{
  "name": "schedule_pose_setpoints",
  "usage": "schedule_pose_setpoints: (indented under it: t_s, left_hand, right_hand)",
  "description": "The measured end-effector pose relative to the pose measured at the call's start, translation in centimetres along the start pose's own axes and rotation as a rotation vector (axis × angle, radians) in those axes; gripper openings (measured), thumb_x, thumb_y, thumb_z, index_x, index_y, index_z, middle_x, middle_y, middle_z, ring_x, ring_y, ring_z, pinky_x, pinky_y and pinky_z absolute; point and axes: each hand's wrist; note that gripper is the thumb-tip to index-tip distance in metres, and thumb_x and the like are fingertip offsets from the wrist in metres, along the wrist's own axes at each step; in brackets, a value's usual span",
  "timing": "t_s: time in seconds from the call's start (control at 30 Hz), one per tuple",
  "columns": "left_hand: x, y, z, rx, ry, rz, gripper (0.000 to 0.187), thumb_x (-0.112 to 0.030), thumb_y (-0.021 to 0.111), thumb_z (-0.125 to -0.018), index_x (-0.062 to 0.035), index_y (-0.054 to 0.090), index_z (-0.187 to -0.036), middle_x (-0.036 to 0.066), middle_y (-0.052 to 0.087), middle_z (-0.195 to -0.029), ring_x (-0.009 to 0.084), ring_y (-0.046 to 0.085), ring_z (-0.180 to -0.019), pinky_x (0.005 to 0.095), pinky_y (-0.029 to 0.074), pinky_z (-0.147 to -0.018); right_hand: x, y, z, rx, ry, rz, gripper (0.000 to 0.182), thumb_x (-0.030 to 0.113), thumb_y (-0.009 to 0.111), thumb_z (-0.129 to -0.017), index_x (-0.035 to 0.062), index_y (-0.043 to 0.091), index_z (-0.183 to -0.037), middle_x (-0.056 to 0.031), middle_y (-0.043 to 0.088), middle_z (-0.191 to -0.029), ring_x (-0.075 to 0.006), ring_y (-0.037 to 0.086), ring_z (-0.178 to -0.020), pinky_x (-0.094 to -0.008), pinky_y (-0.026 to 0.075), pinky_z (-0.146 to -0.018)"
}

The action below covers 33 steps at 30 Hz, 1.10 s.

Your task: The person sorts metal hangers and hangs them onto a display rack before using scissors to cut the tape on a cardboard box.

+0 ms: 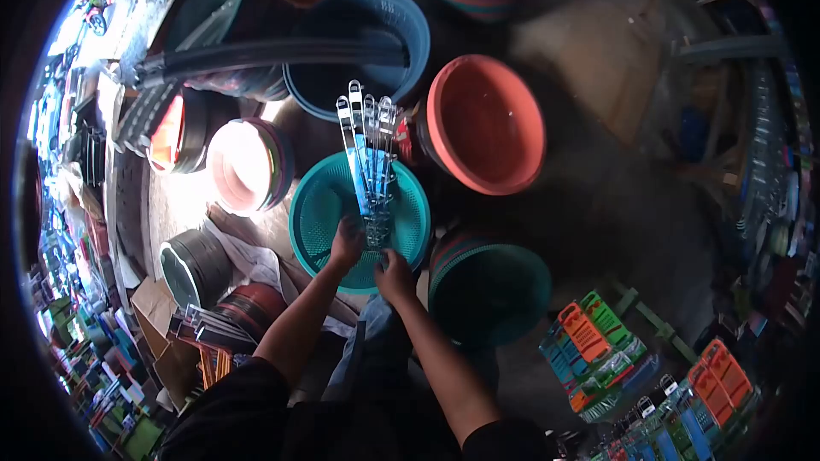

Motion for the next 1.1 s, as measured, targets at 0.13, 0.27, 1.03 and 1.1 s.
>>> schedule_pose_setpoints:
  t_s: [0.13,0.27,1.03,1.1]
  left_hand:
    - [0.1,2.0,-4.2,-0.080,-0.118,0.158,0.046,-0.026,0.061,-0.092,0.0037,0.049,-0.125,0.023,0.064,-0.109,0.0330,0.065,-0.101,0.0395,0.050,-0.088]
    - [-0.6,2.0,-6.2,-0.100,-0.101,0.197,0.037,-0.032,0.061,-0.093,0.0032,0.059,-0.104,0.019,0.066,-0.095,0.0286,0.067,-0.087,0.0375,0.051,-0.078]
    - [-0.6,1.0,-4.7,-0.205,0.118,0.345,0.024,-0.006,0.050,-0.095,0.0014,0.039,-0.115,0.012,0.059,-0.093,0.0192,0.060,-0.080,0.0344,0.050,-0.070]
    - [-0.2,0.4,-4.8,-0.006,-0.070,0.473,0.025,-0.002,0.047,-0.096,-0.0034,0.039,-0.120,0.007,0.058,-0.101,0.0116,0.054,-0.084,0.0279,0.048,-0.074]
  right_hand:
    - [0.6,-0.4,-3.1,0.086,0.134,-0.049,0.033,0.017,0.066,-0.082,0.0046,0.060,-0.112,-0.0176,0.065,-0.107,-0.0351,0.063,-0.100,-0.0429,0.050,-0.086]
    - [-1.7,1.2,-4.1,0.049,0.115,-0.044,0.034,0.019,0.066,-0.084,0.0044,0.060,-0.114,-0.0149,0.067,-0.102,-0.0313,0.066,-0.090,-0.0404,0.051,-0.079]
    - [-1.4,3.8,-5.6,0.032,0.065,0.004,0.039,0.020,0.068,-0.085,0.0024,0.056,-0.117,-0.0199,0.065,-0.104,-0.0379,0.064,-0.098,-0.0425,0.050,-0.083]
    - [-1.5,4.2,-6.1,0.133,0.108,0.006,0.042,0.020,0.070,-0.084,0.0026,0.052,-0.118,-0.0218,0.064,-0.106,-0.0382,0.063,-0.102,-0.0436,0.049,-0.086]
Point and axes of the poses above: each hand's wrist, its own z-axis away from the middle knuckle, its own y-axis out of the palm, x = y × z
